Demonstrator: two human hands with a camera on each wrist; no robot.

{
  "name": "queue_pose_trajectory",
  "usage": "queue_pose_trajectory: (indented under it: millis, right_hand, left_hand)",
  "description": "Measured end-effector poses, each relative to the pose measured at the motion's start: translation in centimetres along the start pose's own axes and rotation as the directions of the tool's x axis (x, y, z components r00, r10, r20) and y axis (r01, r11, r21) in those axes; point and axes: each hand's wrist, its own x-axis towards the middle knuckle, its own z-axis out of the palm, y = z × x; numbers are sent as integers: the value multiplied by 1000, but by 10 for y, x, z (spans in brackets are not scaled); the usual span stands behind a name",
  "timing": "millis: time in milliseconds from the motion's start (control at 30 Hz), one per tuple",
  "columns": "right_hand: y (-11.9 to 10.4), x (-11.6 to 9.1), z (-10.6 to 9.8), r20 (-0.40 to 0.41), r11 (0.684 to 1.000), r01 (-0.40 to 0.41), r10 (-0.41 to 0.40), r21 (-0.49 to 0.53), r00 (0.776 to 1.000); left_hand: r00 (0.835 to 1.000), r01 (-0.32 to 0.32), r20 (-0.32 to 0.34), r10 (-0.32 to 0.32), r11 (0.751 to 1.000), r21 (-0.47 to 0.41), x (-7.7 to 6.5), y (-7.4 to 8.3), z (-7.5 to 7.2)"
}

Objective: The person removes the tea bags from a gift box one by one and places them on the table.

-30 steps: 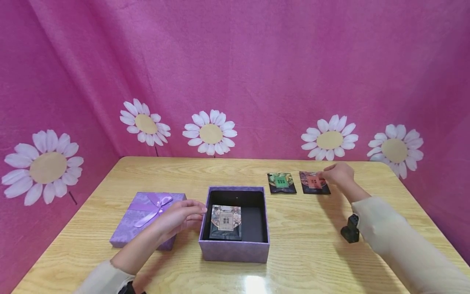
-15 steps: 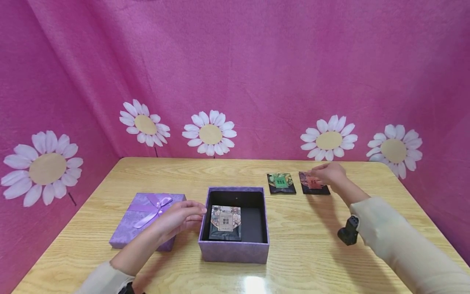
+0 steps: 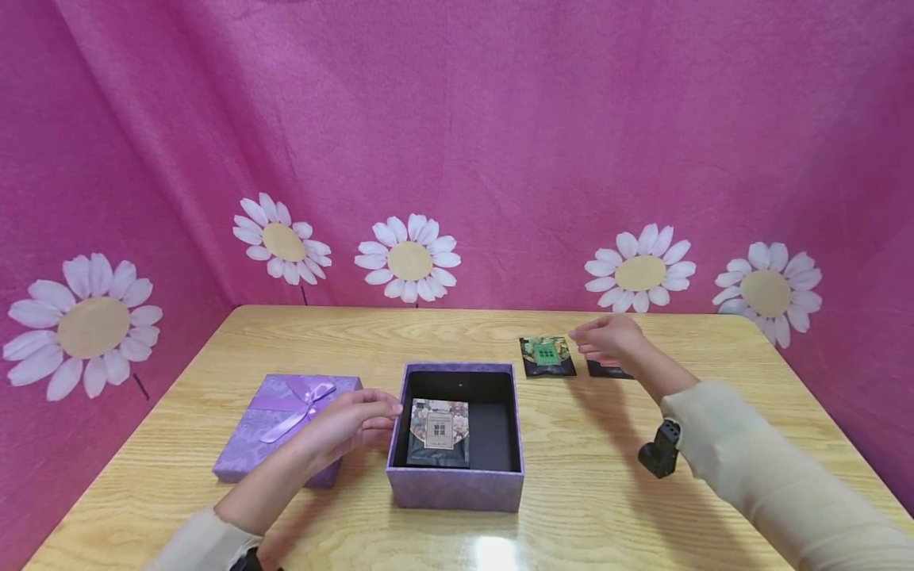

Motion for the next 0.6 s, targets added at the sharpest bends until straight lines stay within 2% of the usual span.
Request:
queue_pose_trajectory:
  millis: [100,600]
  right_hand:
    - [-4,-1,5,8,1000,1,-1,-10,1000]
    - [-25,-8,33,111,995,61,-70,79,991]
  left_hand:
    - [1000,-6,4,6,1000,-4,0,0,0]
    - [1000,-7,-5,7,1000,7,-1,0,0]
